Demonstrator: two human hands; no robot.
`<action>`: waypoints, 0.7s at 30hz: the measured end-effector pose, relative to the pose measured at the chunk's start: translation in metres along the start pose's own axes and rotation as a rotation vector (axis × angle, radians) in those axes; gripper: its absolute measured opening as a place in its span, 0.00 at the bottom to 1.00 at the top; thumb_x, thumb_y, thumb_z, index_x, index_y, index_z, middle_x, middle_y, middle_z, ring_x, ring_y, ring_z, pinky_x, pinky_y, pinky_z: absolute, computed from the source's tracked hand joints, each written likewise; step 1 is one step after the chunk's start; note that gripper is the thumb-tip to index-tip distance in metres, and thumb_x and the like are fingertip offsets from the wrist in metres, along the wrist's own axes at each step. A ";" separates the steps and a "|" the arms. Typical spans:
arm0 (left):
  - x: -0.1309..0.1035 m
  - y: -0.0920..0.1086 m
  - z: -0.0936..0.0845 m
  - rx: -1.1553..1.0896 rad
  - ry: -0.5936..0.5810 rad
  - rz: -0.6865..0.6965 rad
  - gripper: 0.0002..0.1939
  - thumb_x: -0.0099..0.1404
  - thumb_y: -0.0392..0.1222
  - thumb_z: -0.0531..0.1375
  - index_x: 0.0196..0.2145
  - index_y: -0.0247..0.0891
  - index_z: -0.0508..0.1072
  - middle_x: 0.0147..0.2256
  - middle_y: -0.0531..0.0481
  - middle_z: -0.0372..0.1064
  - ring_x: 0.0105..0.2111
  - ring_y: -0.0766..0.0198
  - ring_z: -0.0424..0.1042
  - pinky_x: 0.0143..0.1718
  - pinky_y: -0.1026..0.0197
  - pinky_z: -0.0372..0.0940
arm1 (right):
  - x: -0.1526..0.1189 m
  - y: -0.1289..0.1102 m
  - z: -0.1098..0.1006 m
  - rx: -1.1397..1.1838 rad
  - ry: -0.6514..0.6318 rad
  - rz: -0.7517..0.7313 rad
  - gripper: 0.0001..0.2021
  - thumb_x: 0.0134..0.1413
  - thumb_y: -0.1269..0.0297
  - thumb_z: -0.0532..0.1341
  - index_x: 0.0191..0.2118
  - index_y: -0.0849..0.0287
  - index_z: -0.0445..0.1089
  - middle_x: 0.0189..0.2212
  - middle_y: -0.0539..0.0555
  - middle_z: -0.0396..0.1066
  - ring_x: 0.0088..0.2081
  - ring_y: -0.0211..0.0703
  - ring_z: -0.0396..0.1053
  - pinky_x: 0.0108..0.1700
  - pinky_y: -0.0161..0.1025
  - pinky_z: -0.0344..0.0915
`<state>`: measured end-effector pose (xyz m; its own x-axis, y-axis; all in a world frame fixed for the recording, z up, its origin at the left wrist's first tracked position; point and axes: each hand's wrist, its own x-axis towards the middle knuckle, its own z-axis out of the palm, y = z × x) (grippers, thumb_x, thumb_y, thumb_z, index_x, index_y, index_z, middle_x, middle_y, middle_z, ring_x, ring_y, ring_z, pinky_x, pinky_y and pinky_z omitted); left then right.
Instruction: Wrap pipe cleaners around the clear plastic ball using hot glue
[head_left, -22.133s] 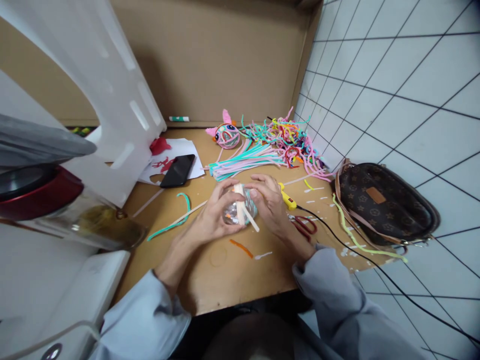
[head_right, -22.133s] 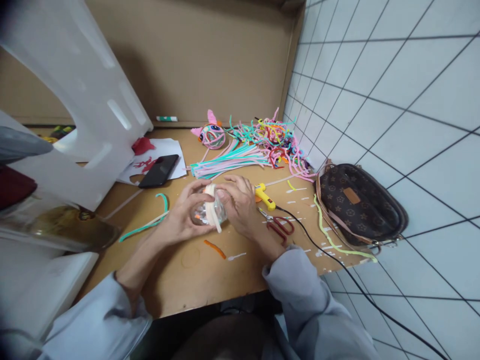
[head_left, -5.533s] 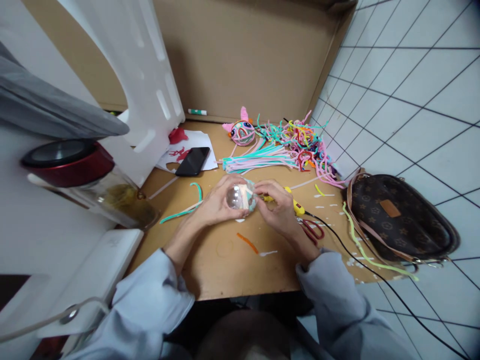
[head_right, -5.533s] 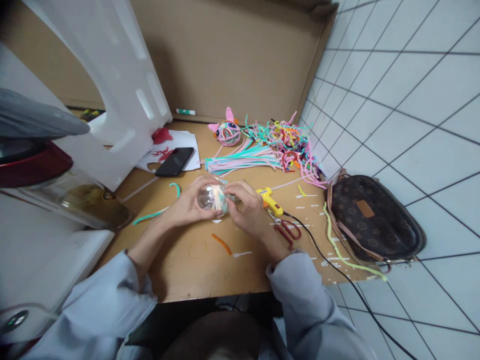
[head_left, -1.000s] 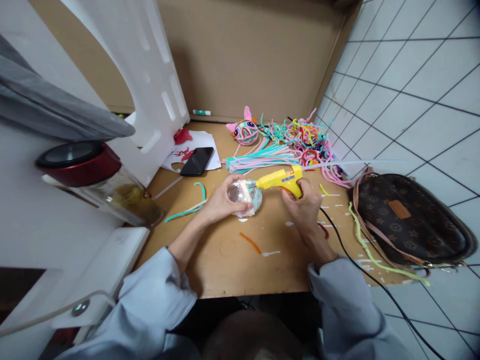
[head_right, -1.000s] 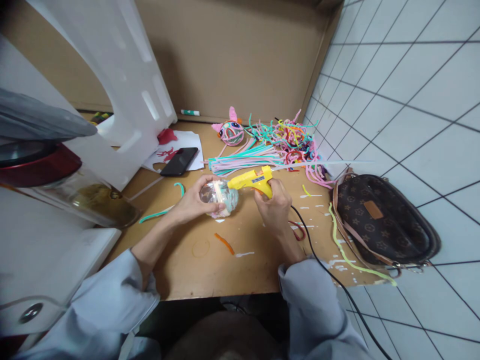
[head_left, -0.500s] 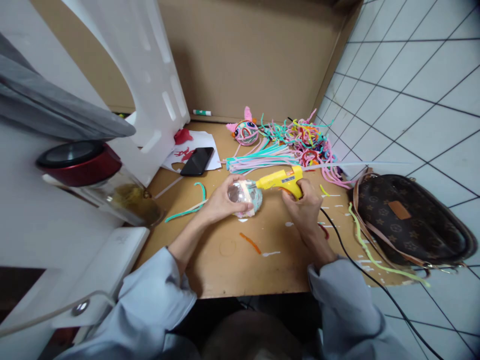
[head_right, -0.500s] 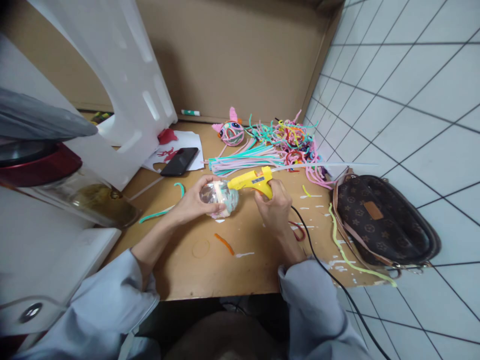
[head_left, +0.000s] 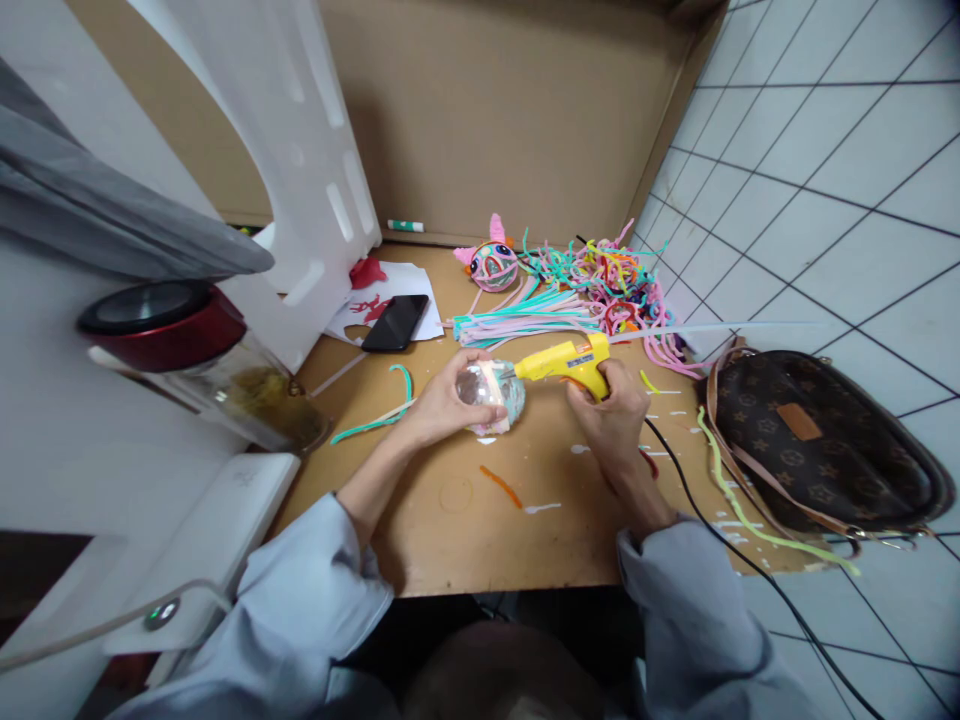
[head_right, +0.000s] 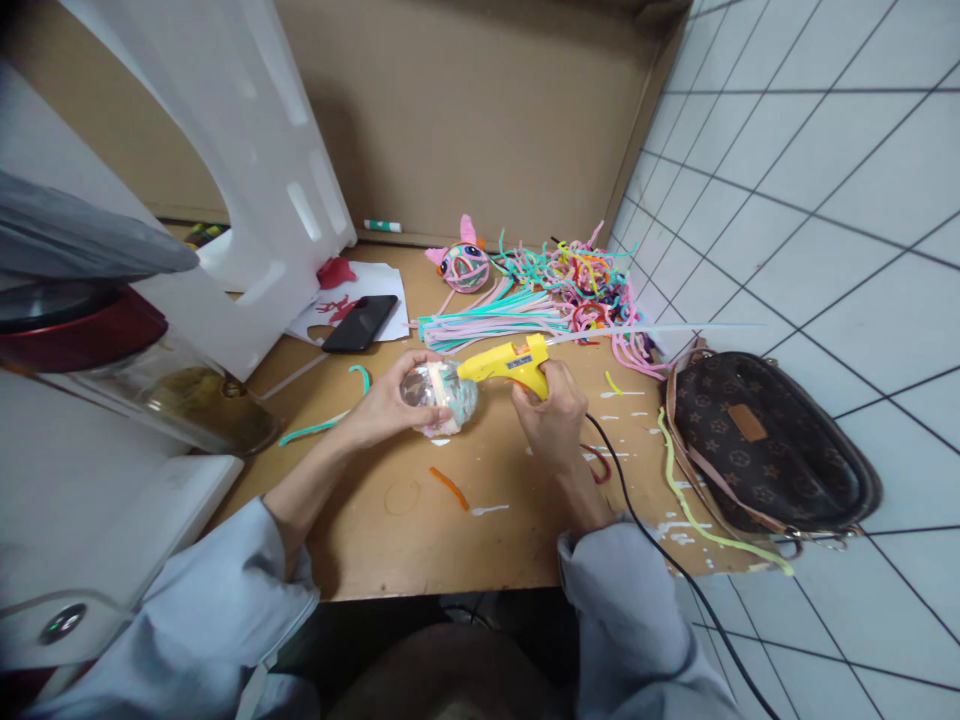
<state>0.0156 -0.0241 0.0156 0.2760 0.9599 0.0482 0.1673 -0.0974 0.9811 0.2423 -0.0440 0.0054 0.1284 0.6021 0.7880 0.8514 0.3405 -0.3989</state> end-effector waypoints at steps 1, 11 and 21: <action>0.000 0.000 0.000 0.002 0.001 0.002 0.37 0.40 0.44 0.71 0.48 0.39 0.64 0.36 0.54 0.68 0.33 0.65 0.66 0.36 0.63 0.62 | 0.000 -0.001 0.000 -0.012 -0.001 0.014 0.05 0.49 0.62 0.60 0.29 0.53 0.62 0.25 0.49 0.67 0.27 0.42 0.63 0.33 0.38 0.62; -0.002 -0.001 0.000 0.036 -0.016 -0.006 0.38 0.42 0.45 0.71 0.51 0.38 0.64 0.36 0.53 0.67 0.34 0.63 0.68 0.35 0.63 0.63 | 0.000 -0.001 0.000 -0.023 -0.051 0.047 0.04 0.49 0.62 0.59 0.30 0.53 0.62 0.26 0.49 0.67 0.28 0.43 0.64 0.33 0.39 0.62; -0.002 0.003 0.001 0.003 -0.026 -0.021 0.37 0.41 0.43 0.70 0.49 0.38 0.63 0.36 0.54 0.67 0.33 0.65 0.66 0.35 0.63 0.64 | 0.001 -0.001 -0.002 -0.064 -0.027 0.007 0.04 0.46 0.63 0.59 0.29 0.52 0.62 0.25 0.50 0.68 0.27 0.43 0.65 0.34 0.39 0.63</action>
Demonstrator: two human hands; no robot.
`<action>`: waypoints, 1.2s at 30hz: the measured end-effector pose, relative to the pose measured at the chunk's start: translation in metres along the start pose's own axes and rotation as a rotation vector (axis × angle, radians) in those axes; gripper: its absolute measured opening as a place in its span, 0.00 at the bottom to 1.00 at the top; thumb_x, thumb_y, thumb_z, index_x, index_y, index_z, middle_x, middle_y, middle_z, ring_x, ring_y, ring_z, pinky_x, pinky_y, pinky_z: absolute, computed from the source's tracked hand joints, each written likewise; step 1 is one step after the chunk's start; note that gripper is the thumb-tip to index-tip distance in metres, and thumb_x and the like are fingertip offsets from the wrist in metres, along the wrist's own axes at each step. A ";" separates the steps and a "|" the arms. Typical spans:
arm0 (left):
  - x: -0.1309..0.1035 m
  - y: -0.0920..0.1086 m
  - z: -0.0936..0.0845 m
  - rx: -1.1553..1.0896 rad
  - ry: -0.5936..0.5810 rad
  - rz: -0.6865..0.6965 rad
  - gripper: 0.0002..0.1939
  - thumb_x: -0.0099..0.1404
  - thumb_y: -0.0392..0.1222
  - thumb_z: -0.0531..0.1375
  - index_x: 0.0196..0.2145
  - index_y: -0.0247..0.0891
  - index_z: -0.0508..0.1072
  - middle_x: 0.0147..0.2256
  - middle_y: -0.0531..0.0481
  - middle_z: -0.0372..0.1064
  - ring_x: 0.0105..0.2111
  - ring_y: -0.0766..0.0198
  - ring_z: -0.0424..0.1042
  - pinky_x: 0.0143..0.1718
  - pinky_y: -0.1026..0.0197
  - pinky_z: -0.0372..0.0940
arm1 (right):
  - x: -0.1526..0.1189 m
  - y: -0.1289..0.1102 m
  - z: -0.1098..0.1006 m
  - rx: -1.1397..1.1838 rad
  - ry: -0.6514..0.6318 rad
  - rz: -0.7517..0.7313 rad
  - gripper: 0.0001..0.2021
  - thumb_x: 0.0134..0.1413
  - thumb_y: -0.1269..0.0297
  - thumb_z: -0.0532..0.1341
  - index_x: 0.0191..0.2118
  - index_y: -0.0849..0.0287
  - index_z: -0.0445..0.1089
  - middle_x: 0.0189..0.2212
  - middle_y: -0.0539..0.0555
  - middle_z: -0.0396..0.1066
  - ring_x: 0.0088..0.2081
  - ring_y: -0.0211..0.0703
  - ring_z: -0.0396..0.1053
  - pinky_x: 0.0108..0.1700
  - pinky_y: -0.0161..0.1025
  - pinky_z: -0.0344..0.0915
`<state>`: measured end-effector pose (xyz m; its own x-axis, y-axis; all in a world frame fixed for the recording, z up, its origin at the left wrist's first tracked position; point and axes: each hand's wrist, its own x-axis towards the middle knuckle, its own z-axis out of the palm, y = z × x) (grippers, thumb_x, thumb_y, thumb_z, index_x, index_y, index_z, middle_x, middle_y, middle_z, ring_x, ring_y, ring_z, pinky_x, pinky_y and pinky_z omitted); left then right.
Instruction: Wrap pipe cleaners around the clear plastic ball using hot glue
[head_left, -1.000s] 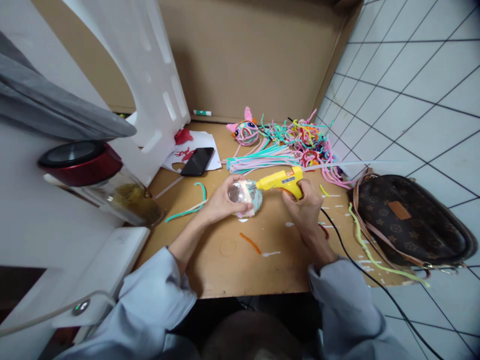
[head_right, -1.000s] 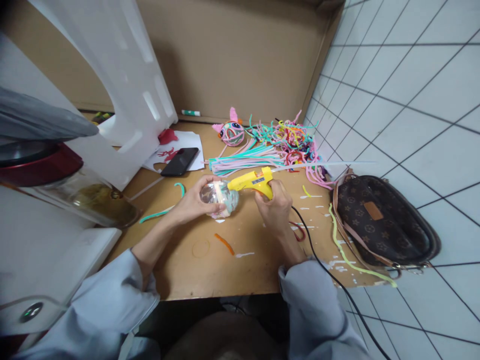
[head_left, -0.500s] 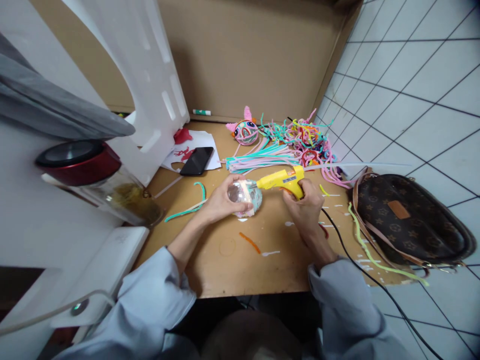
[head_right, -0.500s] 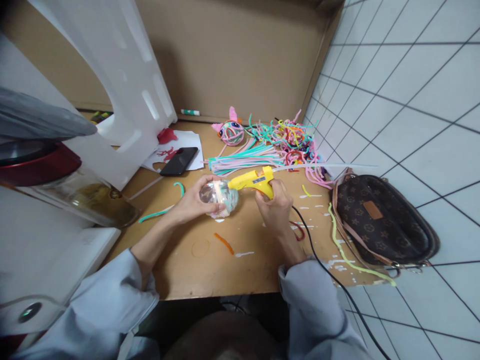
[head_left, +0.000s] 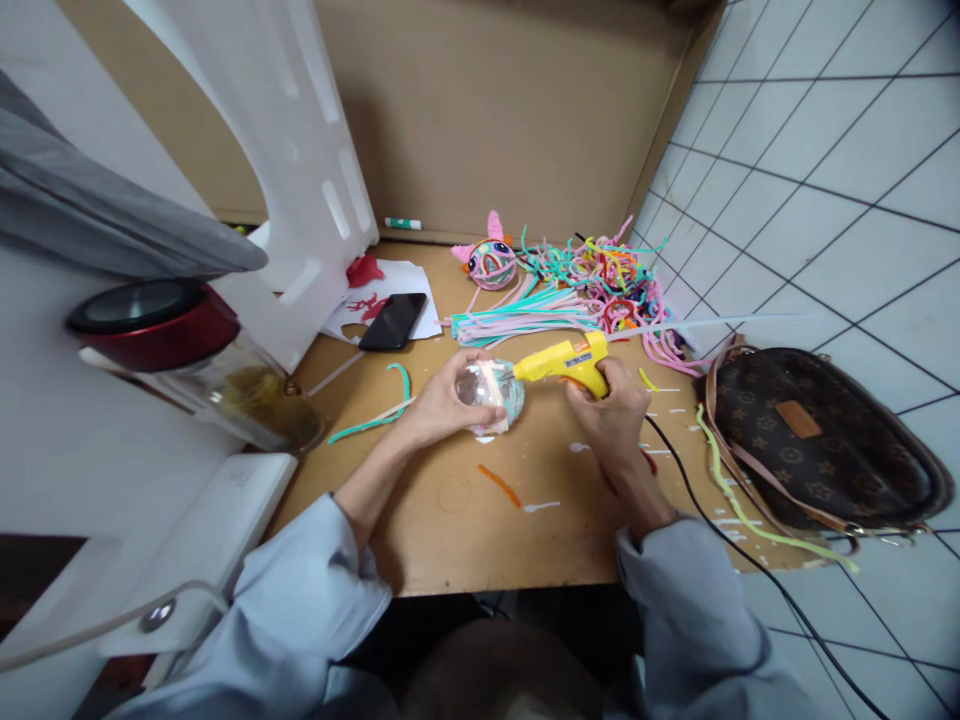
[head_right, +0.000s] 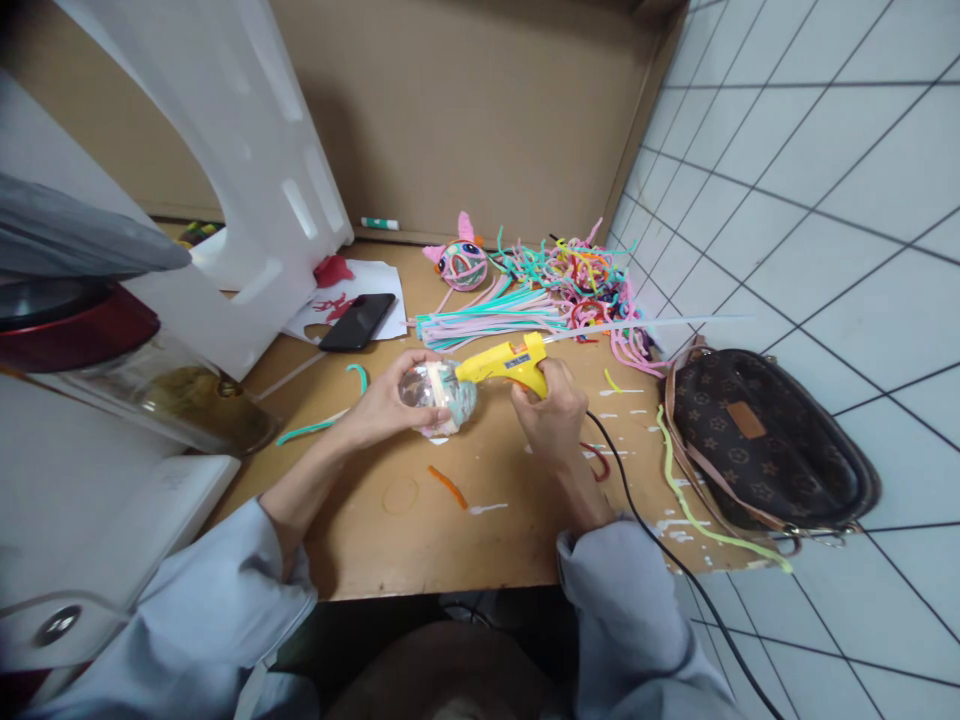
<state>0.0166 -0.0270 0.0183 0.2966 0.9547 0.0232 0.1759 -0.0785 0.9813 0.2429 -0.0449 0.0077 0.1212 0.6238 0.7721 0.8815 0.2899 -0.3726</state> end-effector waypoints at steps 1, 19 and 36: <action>0.000 0.000 0.000 -0.001 -0.001 -0.001 0.37 0.41 0.44 0.71 0.49 0.38 0.63 0.35 0.54 0.67 0.33 0.65 0.66 0.35 0.63 0.63 | 0.000 0.000 0.000 -0.006 -0.002 0.002 0.04 0.46 0.63 0.59 0.29 0.52 0.62 0.25 0.50 0.68 0.27 0.44 0.65 0.34 0.39 0.63; 0.000 -0.001 0.000 0.011 -0.005 0.003 0.37 0.42 0.44 0.70 0.50 0.39 0.63 0.36 0.53 0.66 0.33 0.64 0.66 0.35 0.63 0.62 | 0.000 -0.001 0.000 0.015 -0.010 0.042 0.05 0.46 0.62 0.58 0.28 0.52 0.60 0.25 0.49 0.66 0.28 0.44 0.64 0.34 0.40 0.62; 0.005 -0.010 -0.006 0.030 0.032 0.038 0.37 0.42 0.46 0.71 0.49 0.39 0.64 0.37 0.53 0.67 0.36 0.62 0.68 0.39 0.61 0.64 | 0.001 0.029 0.014 -0.225 -0.343 0.367 0.12 0.46 0.54 0.61 0.34 0.57 0.71 0.25 0.54 0.72 0.28 0.47 0.66 0.31 0.38 0.56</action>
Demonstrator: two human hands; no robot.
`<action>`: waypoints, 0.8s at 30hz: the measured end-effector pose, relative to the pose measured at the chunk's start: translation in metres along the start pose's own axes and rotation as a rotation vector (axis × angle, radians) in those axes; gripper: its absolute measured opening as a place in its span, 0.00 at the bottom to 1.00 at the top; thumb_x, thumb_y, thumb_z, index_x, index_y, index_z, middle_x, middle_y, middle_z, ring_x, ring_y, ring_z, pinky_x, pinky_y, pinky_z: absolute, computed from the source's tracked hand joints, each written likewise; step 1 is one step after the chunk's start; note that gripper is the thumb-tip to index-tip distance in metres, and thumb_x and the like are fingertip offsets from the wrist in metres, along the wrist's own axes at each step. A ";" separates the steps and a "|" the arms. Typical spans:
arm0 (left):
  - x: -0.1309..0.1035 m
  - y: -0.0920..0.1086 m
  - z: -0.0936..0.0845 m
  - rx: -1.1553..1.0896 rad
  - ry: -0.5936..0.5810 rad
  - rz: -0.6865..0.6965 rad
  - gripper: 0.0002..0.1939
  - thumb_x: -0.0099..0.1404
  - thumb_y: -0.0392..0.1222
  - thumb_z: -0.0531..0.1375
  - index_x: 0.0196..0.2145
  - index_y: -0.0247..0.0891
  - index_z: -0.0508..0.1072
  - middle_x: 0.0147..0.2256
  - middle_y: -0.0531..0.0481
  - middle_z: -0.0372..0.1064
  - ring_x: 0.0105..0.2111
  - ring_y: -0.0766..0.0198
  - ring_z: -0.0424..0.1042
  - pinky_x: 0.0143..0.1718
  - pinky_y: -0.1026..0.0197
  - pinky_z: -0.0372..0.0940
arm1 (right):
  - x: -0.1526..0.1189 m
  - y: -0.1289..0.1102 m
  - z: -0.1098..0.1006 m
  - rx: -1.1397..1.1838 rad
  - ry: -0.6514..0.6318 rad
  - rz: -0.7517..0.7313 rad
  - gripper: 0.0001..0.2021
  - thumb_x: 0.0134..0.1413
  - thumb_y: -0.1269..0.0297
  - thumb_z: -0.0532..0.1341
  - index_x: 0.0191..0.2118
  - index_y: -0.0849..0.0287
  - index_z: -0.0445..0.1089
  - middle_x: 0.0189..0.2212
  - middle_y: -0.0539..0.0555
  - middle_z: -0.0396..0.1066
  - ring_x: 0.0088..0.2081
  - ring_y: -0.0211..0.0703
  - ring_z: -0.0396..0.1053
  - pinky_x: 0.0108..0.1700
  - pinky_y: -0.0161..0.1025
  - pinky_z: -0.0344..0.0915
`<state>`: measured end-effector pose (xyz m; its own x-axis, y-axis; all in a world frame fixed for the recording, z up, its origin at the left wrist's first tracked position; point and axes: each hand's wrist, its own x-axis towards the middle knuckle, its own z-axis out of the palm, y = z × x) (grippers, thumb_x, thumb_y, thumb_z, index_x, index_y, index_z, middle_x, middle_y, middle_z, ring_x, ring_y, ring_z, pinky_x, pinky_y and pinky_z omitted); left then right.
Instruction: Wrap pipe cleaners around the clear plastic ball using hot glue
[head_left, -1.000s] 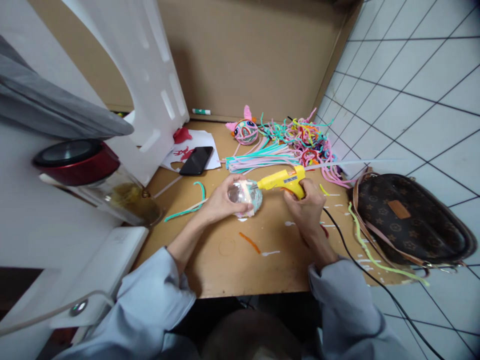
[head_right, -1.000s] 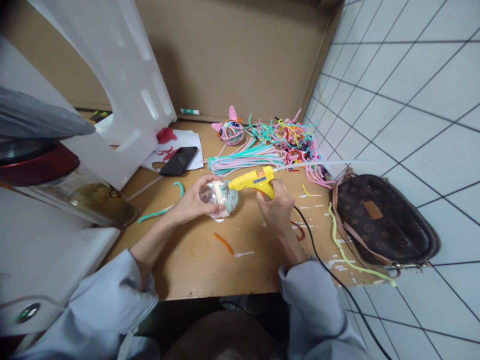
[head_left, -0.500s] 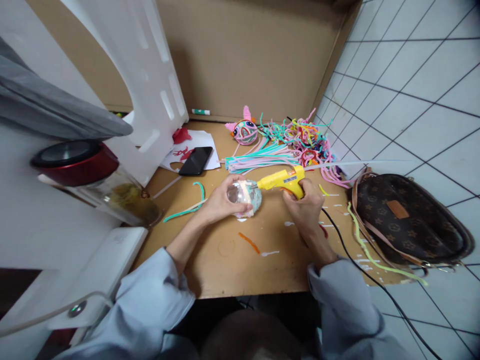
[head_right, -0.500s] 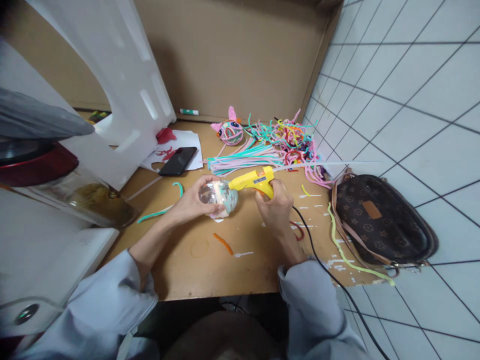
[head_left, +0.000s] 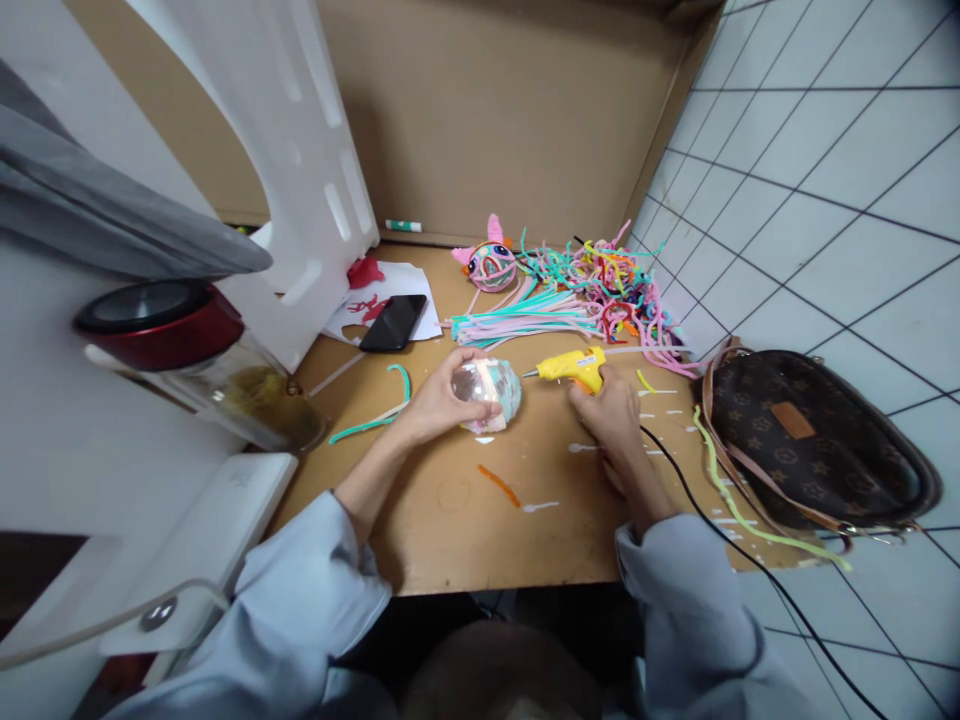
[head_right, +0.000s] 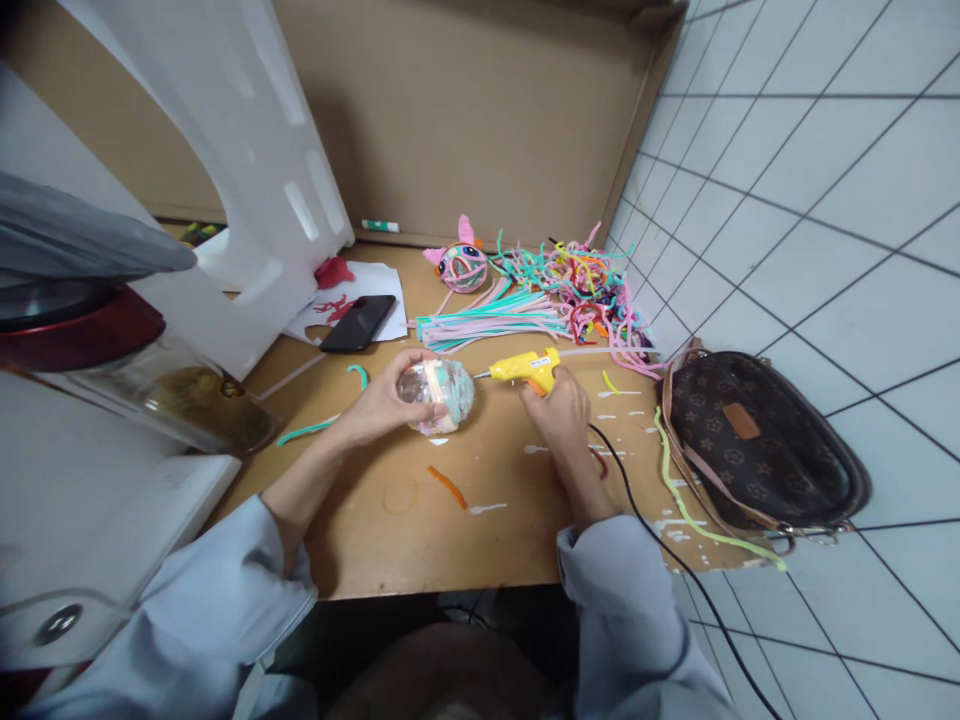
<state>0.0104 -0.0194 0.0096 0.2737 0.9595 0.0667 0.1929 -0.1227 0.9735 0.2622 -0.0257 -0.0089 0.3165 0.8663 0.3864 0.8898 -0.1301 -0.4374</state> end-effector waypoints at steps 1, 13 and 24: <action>0.000 0.000 0.000 -0.003 0.000 0.002 0.37 0.42 0.46 0.71 0.49 0.39 0.64 0.38 0.52 0.67 0.36 0.61 0.68 0.40 0.60 0.64 | 0.001 0.002 0.001 -0.032 -0.041 0.002 0.12 0.47 0.55 0.61 0.35 0.58 0.72 0.27 0.55 0.73 0.29 0.47 0.67 0.31 0.38 0.56; -0.003 0.004 0.003 -0.011 -0.027 -0.013 0.39 0.42 0.46 0.71 0.51 0.38 0.63 0.38 0.52 0.68 0.36 0.61 0.68 0.38 0.61 0.63 | -0.006 0.001 -0.002 -0.171 -0.048 -0.208 0.13 0.56 0.58 0.64 0.40 0.63 0.76 0.40 0.63 0.74 0.43 0.54 0.72 0.44 0.46 0.63; -0.003 0.008 0.005 0.007 -0.010 -0.002 0.37 0.41 0.46 0.70 0.49 0.38 0.64 0.38 0.53 0.65 0.34 0.64 0.64 0.38 0.62 0.61 | -0.023 -0.063 -0.009 0.401 0.277 -0.719 0.12 0.68 0.66 0.54 0.41 0.58 0.77 0.31 0.54 0.73 0.37 0.44 0.69 0.42 0.43 0.60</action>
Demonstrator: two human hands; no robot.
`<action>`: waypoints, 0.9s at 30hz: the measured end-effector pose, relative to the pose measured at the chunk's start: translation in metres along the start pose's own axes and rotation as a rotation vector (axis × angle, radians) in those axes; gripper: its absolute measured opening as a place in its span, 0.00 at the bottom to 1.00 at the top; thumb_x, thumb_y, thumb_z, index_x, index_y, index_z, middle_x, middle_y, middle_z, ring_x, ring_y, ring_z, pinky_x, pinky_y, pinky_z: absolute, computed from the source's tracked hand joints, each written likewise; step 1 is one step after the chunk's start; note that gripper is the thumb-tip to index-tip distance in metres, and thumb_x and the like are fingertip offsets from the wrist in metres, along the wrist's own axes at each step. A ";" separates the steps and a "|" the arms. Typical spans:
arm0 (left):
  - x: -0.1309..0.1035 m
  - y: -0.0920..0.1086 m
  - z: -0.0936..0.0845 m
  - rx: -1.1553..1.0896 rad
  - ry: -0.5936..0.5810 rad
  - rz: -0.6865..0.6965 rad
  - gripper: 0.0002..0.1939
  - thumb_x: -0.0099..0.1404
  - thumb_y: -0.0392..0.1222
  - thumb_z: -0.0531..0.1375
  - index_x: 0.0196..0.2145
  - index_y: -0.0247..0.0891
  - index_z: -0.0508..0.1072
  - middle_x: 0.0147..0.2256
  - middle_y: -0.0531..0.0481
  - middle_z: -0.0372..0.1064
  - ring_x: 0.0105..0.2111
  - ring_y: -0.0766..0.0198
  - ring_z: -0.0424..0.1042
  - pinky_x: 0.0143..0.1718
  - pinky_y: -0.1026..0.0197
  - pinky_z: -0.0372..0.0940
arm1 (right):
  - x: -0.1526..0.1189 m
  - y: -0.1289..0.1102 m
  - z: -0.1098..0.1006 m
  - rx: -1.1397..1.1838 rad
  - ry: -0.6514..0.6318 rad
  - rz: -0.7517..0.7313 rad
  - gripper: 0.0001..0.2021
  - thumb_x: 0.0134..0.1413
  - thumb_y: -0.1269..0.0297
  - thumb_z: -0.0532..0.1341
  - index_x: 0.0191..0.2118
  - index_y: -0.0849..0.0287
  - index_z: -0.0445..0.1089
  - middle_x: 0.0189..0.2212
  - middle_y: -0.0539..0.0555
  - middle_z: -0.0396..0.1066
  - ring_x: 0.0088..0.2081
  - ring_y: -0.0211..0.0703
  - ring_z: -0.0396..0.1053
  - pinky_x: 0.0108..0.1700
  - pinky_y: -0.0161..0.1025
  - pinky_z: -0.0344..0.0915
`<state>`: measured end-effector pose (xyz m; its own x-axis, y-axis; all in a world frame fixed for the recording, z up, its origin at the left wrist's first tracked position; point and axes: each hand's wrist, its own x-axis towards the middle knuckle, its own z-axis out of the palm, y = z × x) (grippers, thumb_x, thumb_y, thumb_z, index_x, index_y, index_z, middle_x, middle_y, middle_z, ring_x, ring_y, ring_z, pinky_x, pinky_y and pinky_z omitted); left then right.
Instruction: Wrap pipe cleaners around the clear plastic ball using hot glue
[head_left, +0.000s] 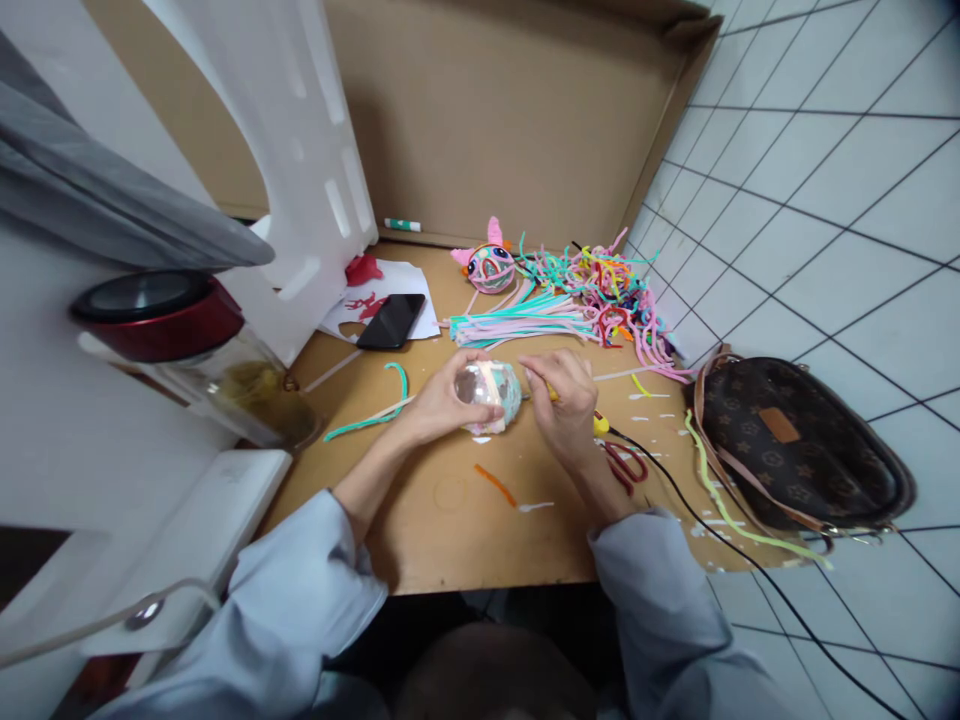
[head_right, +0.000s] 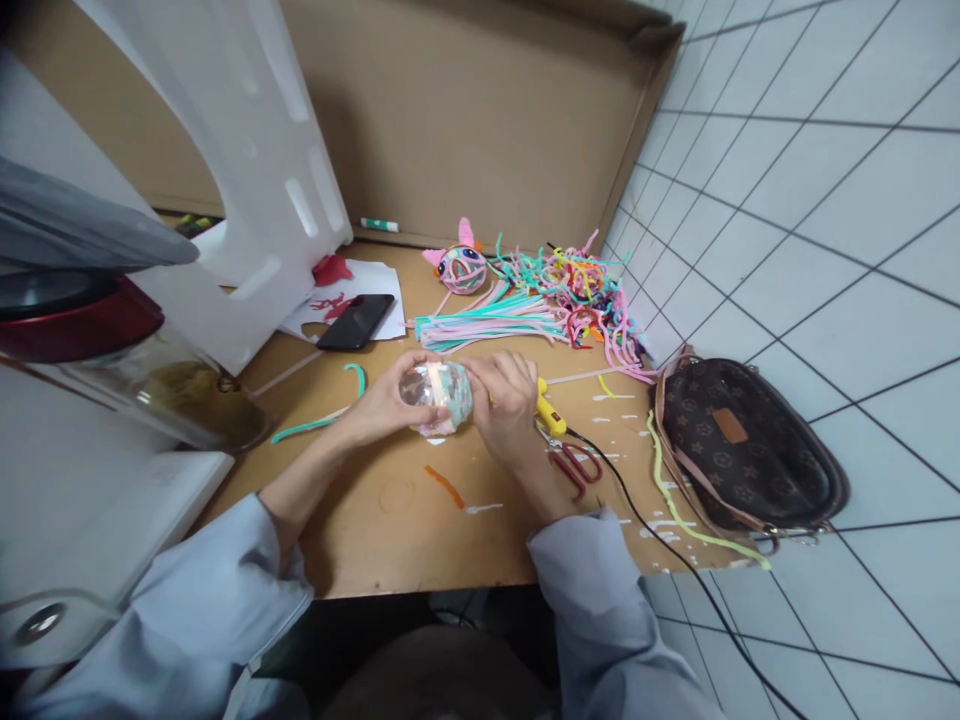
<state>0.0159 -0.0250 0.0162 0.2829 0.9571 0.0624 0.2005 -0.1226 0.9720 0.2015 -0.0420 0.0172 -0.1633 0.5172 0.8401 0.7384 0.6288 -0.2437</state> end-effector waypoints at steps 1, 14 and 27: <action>0.000 0.001 0.000 0.000 -0.001 0.003 0.37 0.41 0.46 0.70 0.49 0.38 0.64 0.38 0.53 0.65 0.35 0.64 0.64 0.38 0.62 0.61 | 0.001 -0.001 0.001 -0.015 -0.014 -0.012 0.12 0.68 0.66 0.54 0.42 0.57 0.77 0.31 0.54 0.72 0.37 0.44 0.69 0.41 0.43 0.59; 0.001 0.001 0.000 0.000 -0.001 0.018 0.35 0.41 0.45 0.69 0.47 0.38 0.65 0.35 0.55 0.65 0.33 0.65 0.64 0.36 0.63 0.60 | -0.005 -0.004 0.008 -0.011 -0.147 0.017 0.12 0.67 0.69 0.54 0.41 0.55 0.77 0.33 0.53 0.71 0.39 0.44 0.66 0.42 0.43 0.55; 0.000 0.002 0.000 0.035 -0.004 0.017 0.36 0.41 0.47 0.69 0.49 0.38 0.65 0.36 0.53 0.66 0.34 0.64 0.64 0.36 0.63 0.60 | -0.014 -0.002 0.009 0.043 -0.149 0.015 0.11 0.66 0.68 0.55 0.39 0.56 0.76 0.32 0.53 0.73 0.38 0.44 0.68 0.42 0.42 0.56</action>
<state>0.0159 -0.0252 0.0184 0.2901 0.9538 0.0775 0.2287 -0.1477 0.9622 0.1961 -0.0452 0.0017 -0.2503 0.6050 0.7559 0.7133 0.6431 -0.2785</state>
